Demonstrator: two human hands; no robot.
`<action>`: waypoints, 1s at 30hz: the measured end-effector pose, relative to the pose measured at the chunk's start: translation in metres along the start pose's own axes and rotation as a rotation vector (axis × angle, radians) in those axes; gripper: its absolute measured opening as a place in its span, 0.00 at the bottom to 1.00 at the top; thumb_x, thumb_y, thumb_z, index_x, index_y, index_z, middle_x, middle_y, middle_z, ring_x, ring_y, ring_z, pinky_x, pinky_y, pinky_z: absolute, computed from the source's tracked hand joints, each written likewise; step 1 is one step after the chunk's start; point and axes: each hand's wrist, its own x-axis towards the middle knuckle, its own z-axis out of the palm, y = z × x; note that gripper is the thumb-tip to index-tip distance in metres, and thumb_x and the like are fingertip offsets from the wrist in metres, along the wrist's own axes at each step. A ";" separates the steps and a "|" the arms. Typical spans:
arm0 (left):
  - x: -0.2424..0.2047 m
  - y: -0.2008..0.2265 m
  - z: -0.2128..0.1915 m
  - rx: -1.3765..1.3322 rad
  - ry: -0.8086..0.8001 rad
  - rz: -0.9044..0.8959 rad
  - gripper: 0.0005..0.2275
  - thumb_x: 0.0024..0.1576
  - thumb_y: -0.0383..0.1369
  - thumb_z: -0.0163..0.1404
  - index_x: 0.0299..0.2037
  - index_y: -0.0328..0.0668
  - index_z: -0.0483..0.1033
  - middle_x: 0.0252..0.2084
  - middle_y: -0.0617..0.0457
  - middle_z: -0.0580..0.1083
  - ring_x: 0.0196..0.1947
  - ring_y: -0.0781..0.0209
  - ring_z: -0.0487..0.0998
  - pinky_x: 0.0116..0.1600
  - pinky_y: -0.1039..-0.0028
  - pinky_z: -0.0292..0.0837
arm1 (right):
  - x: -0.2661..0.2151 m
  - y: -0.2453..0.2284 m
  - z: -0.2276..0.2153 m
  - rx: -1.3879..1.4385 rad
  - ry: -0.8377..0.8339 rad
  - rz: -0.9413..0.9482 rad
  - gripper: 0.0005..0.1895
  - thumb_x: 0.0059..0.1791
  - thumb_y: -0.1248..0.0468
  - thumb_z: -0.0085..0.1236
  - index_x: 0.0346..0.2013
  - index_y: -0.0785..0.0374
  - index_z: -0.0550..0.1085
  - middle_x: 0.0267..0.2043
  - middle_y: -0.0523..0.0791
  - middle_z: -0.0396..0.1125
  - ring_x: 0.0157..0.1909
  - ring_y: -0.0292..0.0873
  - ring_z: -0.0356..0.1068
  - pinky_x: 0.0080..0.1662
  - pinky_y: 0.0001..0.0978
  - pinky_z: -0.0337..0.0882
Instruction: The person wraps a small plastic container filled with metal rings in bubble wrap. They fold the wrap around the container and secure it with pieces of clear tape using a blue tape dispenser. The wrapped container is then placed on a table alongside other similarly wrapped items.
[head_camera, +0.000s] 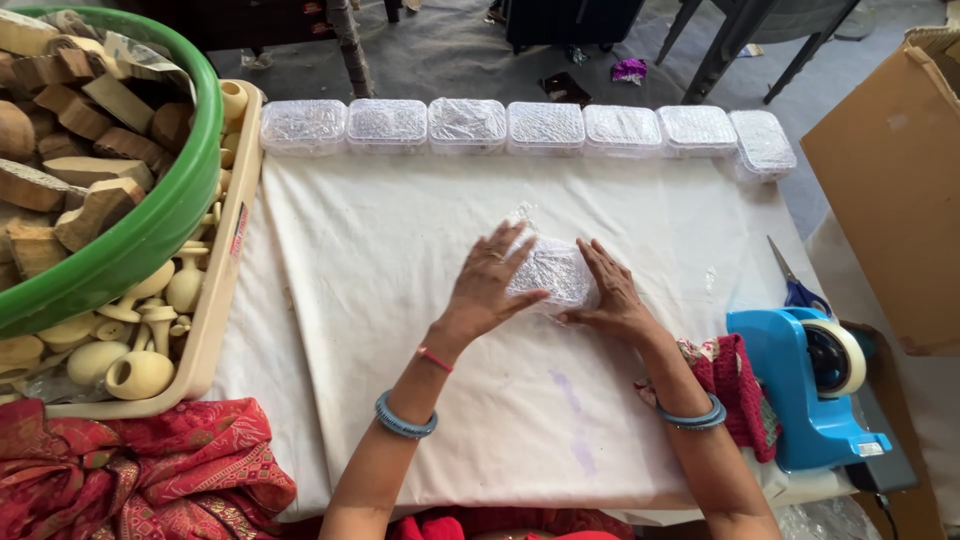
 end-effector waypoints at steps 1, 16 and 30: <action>0.005 0.003 0.002 -0.004 -0.001 0.003 0.46 0.53 0.71 0.47 0.77 0.53 0.55 0.81 0.51 0.50 0.81 0.51 0.43 0.80 0.51 0.40 | 0.001 0.006 -0.001 -0.003 0.001 0.004 0.69 0.29 0.42 0.78 0.76 0.58 0.50 0.78 0.52 0.47 0.81 0.50 0.38 0.74 0.48 0.44; 0.025 0.008 -0.002 0.096 -0.367 -0.060 0.55 0.35 0.75 0.52 0.75 0.62 0.51 0.78 0.58 0.45 0.78 0.54 0.38 0.76 0.55 0.38 | -0.024 -0.055 -0.040 0.158 0.082 -0.020 0.12 0.41 0.59 0.73 0.32 0.61 0.80 0.28 0.41 0.72 0.26 0.37 0.71 0.30 0.31 0.72; 0.023 0.010 0.026 0.124 -0.224 -0.131 0.34 0.59 0.66 0.34 0.73 0.67 0.56 0.78 0.62 0.50 0.78 0.58 0.42 0.77 0.57 0.42 | -0.092 -0.064 0.019 -0.206 0.032 -0.308 0.06 0.48 0.63 0.62 0.30 0.62 0.76 0.29 0.46 0.66 0.31 0.48 0.70 0.34 0.41 0.72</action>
